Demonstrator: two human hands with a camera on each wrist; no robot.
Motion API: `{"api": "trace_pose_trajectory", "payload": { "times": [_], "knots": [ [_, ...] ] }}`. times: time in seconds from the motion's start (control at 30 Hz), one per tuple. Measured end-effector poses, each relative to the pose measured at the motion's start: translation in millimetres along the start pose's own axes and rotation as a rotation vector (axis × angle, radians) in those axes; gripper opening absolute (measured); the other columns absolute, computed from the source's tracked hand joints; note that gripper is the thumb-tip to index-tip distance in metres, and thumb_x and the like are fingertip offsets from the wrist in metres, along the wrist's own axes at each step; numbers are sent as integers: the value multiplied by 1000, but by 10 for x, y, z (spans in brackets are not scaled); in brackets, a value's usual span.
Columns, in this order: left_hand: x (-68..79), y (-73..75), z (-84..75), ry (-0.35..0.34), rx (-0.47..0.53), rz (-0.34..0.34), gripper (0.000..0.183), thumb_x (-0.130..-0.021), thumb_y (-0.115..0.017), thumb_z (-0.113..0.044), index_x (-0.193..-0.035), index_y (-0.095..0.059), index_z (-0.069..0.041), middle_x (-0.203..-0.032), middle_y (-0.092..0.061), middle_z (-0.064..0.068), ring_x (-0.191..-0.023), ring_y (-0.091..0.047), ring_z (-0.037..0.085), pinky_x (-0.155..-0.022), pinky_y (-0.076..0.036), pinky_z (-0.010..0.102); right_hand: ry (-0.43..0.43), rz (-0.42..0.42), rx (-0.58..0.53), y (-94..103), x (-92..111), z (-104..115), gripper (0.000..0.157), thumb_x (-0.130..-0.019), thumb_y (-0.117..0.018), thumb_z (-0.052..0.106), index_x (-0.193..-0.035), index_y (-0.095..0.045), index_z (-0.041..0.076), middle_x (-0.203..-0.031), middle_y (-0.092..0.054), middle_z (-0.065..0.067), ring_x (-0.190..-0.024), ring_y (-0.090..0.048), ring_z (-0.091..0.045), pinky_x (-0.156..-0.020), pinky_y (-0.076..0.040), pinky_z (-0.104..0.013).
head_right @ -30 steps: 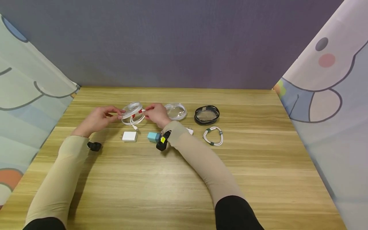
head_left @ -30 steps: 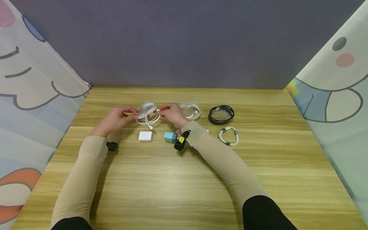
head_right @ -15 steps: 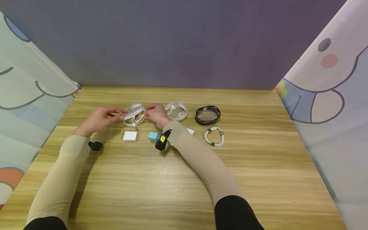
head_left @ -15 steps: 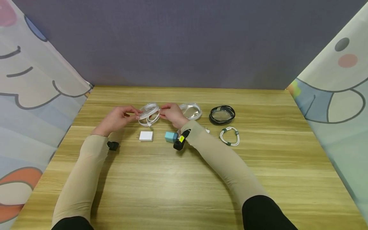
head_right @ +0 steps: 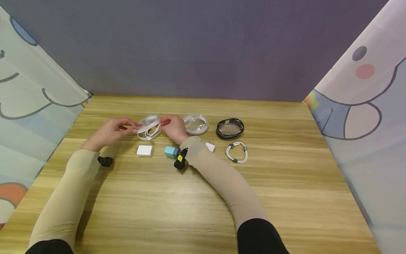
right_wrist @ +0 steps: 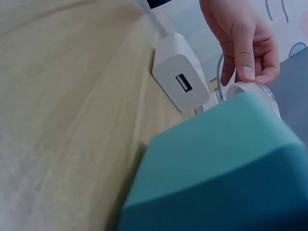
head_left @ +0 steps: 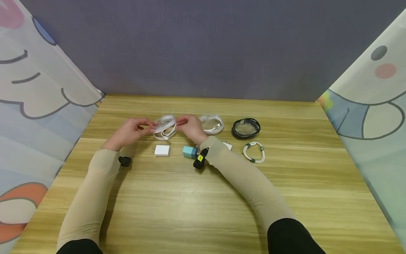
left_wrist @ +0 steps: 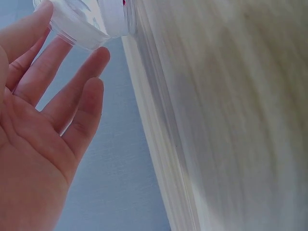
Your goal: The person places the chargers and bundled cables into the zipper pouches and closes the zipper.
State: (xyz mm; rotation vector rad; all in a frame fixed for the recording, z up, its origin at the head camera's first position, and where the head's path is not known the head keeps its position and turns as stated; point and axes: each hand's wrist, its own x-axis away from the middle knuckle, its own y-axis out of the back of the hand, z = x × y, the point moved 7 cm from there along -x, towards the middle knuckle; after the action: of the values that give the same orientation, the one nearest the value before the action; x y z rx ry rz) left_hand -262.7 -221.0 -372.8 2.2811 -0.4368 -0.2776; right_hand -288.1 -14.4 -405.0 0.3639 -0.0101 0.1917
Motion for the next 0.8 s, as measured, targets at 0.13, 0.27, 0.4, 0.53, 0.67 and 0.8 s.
{"api": "trace_pose_trajectory", "payload": {
  "times": [0.13,0.27,0.4,0.53,0.67,0.8],
  "knots": [
    [7,3,5,-3,4,2,12,-86,-67,-32,-87,-68,-20,-112,-66,-4,-96,-60,14,-75,-51,32,0,20,-18,5,18,-5,19,-76,-75,6,-94,-68,7,-87,-67,-2,-77,-61,-12,-68,-52,-22],
    [27,8,26,23,11,9,14,-86,-66,-35,-90,-68,-21,-113,-65,-3,-95,-60,17,-76,-50,37,-33,114,-91,-4,71,-7,17,-78,-73,3,-94,-68,5,-88,-65,-4,-77,-61,-16,-70,-53,-26],
    [47,6,56,57,26,18,16,-86,-66,-36,-95,-69,-23,-114,-64,-4,-92,-61,17,-76,-49,39,-29,302,-49,-52,164,0,18,-82,-71,10,-101,-69,9,-94,-67,0,-84,-63,-15,-75,-52,-27],
    [52,3,57,52,25,21,15,-87,-65,-35,-94,-69,-23,-114,-64,-4,-92,-62,17,-76,-50,37,82,464,114,-76,271,43,24,-87,-68,18,-111,-69,15,-106,-67,7,-96,-61,-9,-83,-48,-25],
    [55,15,22,24,9,10,12,-87,-65,-33,-91,-69,-22,-113,-65,-5,-93,-62,16,-75,-51,35,171,474,199,-24,315,80,27,-89,-65,18,-116,-66,15,-113,-65,7,-102,-59,-7,-90,-45,-24],
    [60,21,-6,-2,13,5,10,-87,-66,-30,-89,-68,-20,-112,-66,-3,-92,-63,16,-73,-51,29,183,440,217,28,313,81,27,-90,-64,16,-117,-66,14,-115,-65,4,-103,-58,-8,-91,-44,-25]
  ]
}}
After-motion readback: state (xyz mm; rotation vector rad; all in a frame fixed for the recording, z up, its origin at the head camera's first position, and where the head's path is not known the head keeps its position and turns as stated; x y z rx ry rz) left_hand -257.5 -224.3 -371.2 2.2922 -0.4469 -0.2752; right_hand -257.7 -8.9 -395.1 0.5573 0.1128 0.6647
